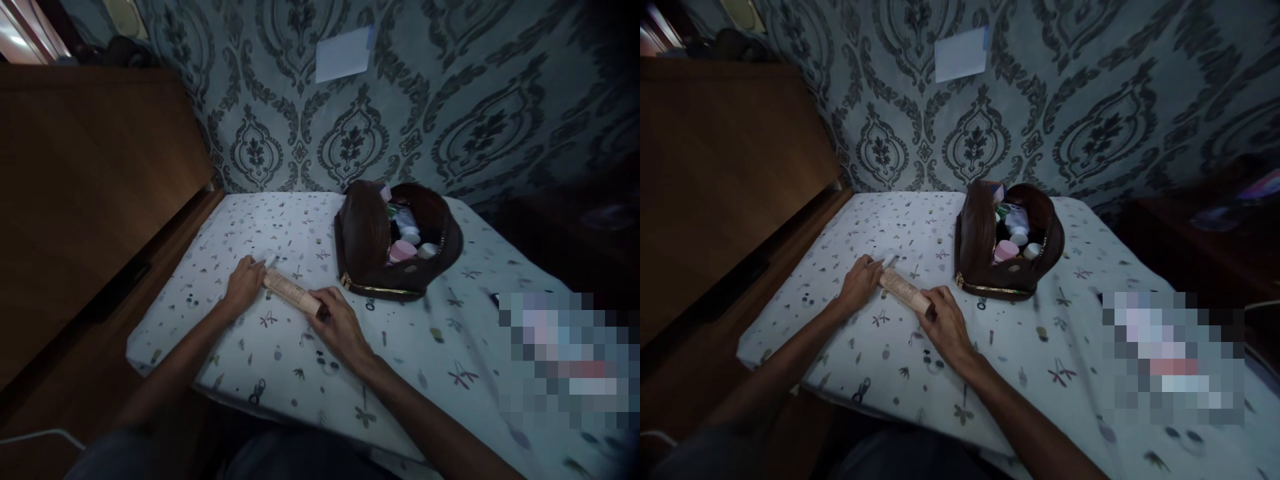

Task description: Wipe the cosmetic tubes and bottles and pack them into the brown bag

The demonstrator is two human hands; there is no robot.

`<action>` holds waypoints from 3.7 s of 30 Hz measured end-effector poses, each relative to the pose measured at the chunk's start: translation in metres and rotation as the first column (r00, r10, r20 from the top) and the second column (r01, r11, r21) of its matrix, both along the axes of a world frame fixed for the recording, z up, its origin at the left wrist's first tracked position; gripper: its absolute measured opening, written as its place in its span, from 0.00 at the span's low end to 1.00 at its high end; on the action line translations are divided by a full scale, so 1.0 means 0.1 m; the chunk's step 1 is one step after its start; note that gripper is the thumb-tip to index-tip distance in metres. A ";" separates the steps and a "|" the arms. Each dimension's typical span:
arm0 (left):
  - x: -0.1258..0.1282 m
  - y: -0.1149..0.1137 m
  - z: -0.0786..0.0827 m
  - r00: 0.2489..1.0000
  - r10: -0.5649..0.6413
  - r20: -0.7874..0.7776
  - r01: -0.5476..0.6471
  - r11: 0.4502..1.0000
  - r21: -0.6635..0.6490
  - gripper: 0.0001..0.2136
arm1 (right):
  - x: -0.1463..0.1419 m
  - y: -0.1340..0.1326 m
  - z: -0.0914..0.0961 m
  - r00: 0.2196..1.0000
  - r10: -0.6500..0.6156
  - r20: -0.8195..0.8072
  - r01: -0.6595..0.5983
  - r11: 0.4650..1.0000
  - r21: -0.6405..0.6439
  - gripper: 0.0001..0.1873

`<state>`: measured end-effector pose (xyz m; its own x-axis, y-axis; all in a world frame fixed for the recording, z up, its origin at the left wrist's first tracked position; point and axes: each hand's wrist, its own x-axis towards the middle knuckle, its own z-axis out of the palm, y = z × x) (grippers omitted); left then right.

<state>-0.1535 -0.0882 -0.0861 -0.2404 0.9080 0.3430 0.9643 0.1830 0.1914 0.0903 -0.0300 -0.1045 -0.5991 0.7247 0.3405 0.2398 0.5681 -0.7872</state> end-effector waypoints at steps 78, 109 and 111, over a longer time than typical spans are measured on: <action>0.42 -0.09 0.03 0.989 -0.123 -0.080 0.126 0.992 0.030 0.18 | 0.03 0.05 0.17 0.999 0.038 0.009 -0.035 0.967 -0.252 0.19; 0.63 -0.14 -0.03 0.966 -0.198 -0.164 0.186 0.979 -0.088 0.20 | -0.02 0.09 0.06 0.996 -0.078 0.043 0.079 0.996 -0.034 0.05; 0.43 -0.09 -0.01 0.981 -0.112 -0.160 0.097 0.990 -0.098 0.20 | -0.01 0.09 0.07 0.995 -0.081 0.054 0.083 0.996 -0.042 0.05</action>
<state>-0.1100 -0.0974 -0.0869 -0.0891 0.9540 0.2862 0.9960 0.0884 0.0153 0.0889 -0.0212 -0.0979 -0.5531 0.7856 0.2773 0.3255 0.5101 -0.7961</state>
